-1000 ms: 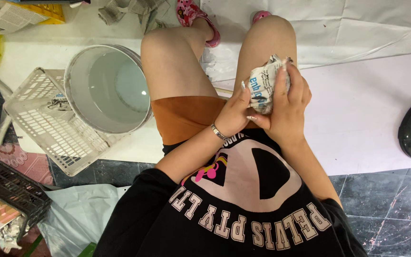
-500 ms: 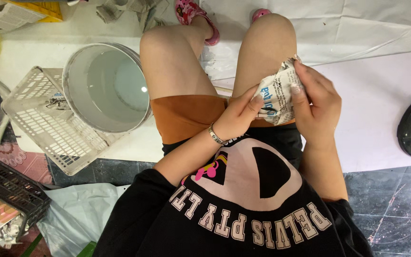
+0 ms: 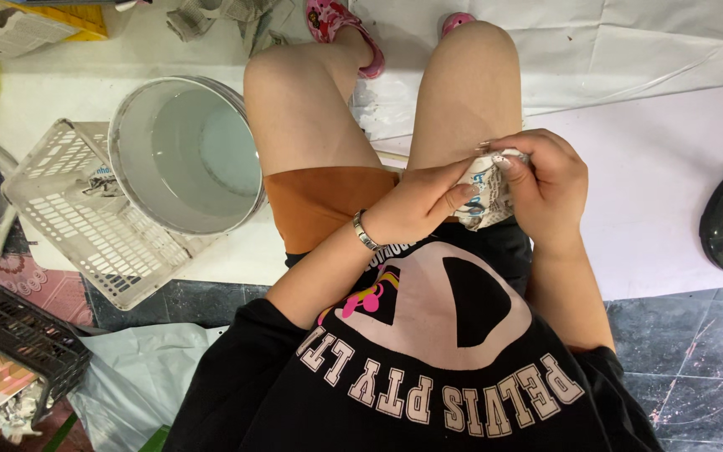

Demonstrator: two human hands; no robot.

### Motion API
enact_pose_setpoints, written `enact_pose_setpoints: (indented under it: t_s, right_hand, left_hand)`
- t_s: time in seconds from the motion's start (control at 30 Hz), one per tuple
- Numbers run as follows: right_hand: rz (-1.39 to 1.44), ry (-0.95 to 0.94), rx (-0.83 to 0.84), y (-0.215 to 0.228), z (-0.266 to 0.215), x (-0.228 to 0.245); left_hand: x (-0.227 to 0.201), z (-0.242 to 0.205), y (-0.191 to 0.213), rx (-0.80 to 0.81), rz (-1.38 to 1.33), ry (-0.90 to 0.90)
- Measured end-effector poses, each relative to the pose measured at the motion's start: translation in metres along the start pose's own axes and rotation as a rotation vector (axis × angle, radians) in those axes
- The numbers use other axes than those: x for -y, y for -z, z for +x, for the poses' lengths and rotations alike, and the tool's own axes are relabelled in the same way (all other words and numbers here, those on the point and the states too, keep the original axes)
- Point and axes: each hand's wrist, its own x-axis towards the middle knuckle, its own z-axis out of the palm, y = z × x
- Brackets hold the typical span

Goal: The person sits on the floor and wraps small ceramic items, including a white bowl and a small cup, in newspaper. They fold the paper around each item and place the wrapped bundles on a nearby shelf.

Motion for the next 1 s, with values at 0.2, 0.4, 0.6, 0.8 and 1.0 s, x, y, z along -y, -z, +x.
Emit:
enact_pose_setpoints:
  t_s: [0.2,0.4,0.6,0.8,1.0]
  right_hand:
    - [0.182,-0.033,-0.14,-0.014,-0.01,-0.011]
    - [0.272,-0.227,-0.437,-0.041,-0.017,-0.026]
    - [0.391,-0.232,-0.628,-0.052,-0.011,-0.032]
    - [0.603,-0.299,-0.613,-0.075,-0.025,-0.02]
    - [0.651,-0.216,-0.692,-0.086,-0.027,-0.027]
  left_hand:
    - [0.019,0.001,-0.004,-0.042,-0.282,0.011]
    - [-0.013,0.01,-0.012,-0.409,-0.31,0.256]
    - [-0.017,-0.003,-0.023,-0.488,0.833,-0.402]
    - [0.005,0.011,-0.016,-0.434,0.573,-0.244]
    - [0.007,0.015,-0.023,-0.573,0.318,-0.033]
